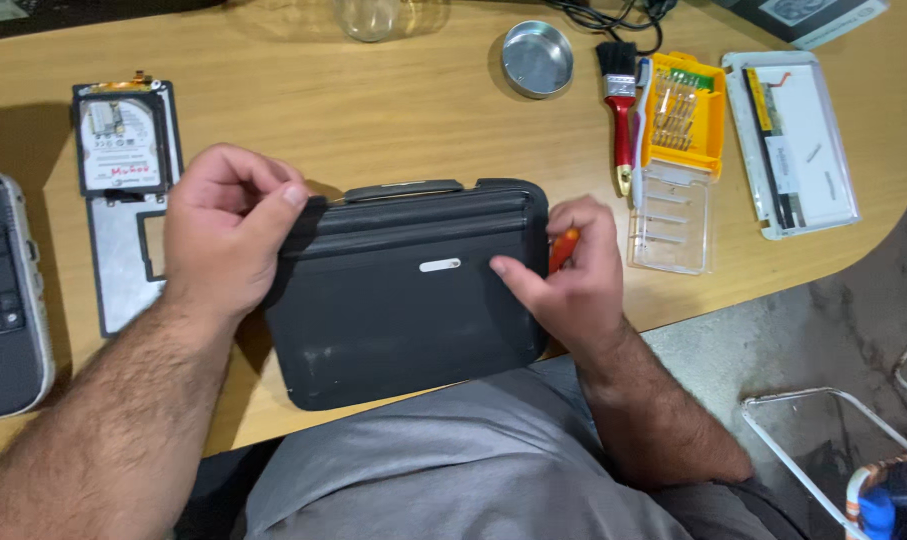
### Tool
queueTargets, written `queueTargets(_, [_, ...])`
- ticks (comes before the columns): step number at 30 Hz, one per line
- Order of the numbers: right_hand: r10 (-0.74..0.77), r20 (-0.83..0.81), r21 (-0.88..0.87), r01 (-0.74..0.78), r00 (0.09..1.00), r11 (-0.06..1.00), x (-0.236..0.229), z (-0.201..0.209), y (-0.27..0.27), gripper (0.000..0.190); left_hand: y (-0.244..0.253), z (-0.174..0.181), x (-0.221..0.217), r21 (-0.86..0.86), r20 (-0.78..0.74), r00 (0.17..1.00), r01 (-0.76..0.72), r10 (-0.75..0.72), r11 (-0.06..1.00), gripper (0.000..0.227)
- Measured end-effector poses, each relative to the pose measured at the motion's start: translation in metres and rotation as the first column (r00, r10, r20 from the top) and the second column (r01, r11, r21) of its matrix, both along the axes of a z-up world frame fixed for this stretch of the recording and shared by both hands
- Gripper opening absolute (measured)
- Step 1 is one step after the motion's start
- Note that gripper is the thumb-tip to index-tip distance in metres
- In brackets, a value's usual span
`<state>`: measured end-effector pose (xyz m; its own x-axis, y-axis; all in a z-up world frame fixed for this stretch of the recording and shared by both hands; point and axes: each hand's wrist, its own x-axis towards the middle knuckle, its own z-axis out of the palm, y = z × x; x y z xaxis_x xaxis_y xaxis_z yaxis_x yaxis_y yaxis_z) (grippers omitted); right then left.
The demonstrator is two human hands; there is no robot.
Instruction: The person disassembles a white laptop by removing screws from the screen bezel and back cover using a screwdriver. They detach the screen, remove the battery, and open the main chassis to access the internal components.
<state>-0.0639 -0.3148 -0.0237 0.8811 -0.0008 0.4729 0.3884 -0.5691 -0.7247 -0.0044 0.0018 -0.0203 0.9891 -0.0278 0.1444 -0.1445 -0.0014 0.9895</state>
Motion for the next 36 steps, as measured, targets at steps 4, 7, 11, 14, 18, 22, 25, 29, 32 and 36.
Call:
queueTargets(4, [0.043,0.040,0.034,-0.045,0.998,0.998,0.024,0.011,0.009,0.072,0.001,-0.016,0.007,-0.005,0.007,1.000,-0.006,0.006,1.000,0.017])
queueTargets(7, [0.073,-0.031,-0.089,-0.075,0.997,0.993,0.033,0.027,0.025,0.085,0.003,-0.009,0.006,0.032,0.033,0.996,-0.080,0.079,0.996,0.016])
queueTargets(11, [0.085,-0.152,-0.359,-0.135,0.985,0.924,0.041,0.045,0.049,0.085,0.002,0.006,0.004,0.183,0.037,0.990,-0.139,0.135,0.973,0.020])
queueTargets(14, [0.113,-0.197,-0.365,-0.180,0.974,0.913,0.049,0.040,0.051,0.076,0.008,0.007,0.008,0.200,0.091,0.995,-0.068,0.051,0.977,0.022])
queueTargets(18, [0.123,-0.247,-0.354,-0.208,0.961,0.912,0.055,0.030,0.049,0.068,0.014,0.008,0.010,0.281,0.109,0.985,0.096,-0.131,0.955,0.035])
queueTargets(22, [0.104,-0.262,-0.372,-0.200,0.959,0.907,0.053,0.032,0.051,0.069,0.021,0.011,0.013,0.423,0.038,0.962,0.228,-0.269,0.877,0.049])
queueTargets(25, [0.115,-0.229,-0.374,-0.197,0.967,0.907,0.049,0.035,0.055,0.067,0.023,0.015,0.014,0.438,0.022,0.915,0.354,-0.403,0.826,0.062])
queueTargets(29, [0.132,-0.283,-0.370,-0.235,0.950,0.899,0.046,0.040,0.061,0.065,0.020,0.024,0.010,0.548,-0.099,0.897,0.411,-0.431,0.729,0.074])
queueTargets(32, [0.170,-0.293,-0.332,-0.267,0.941,0.905,0.049,0.035,0.057,0.063,0.015,0.029,0.007,0.589,-0.204,0.907,0.415,-0.369,0.693,0.082])
queueTargets(36, [0.180,-0.354,-0.280,-0.287,0.918,0.916,0.048,0.039,0.062,0.061,0.001,0.054,-0.003,0.691,-0.436,0.886,0.441,-0.158,0.572,0.087])
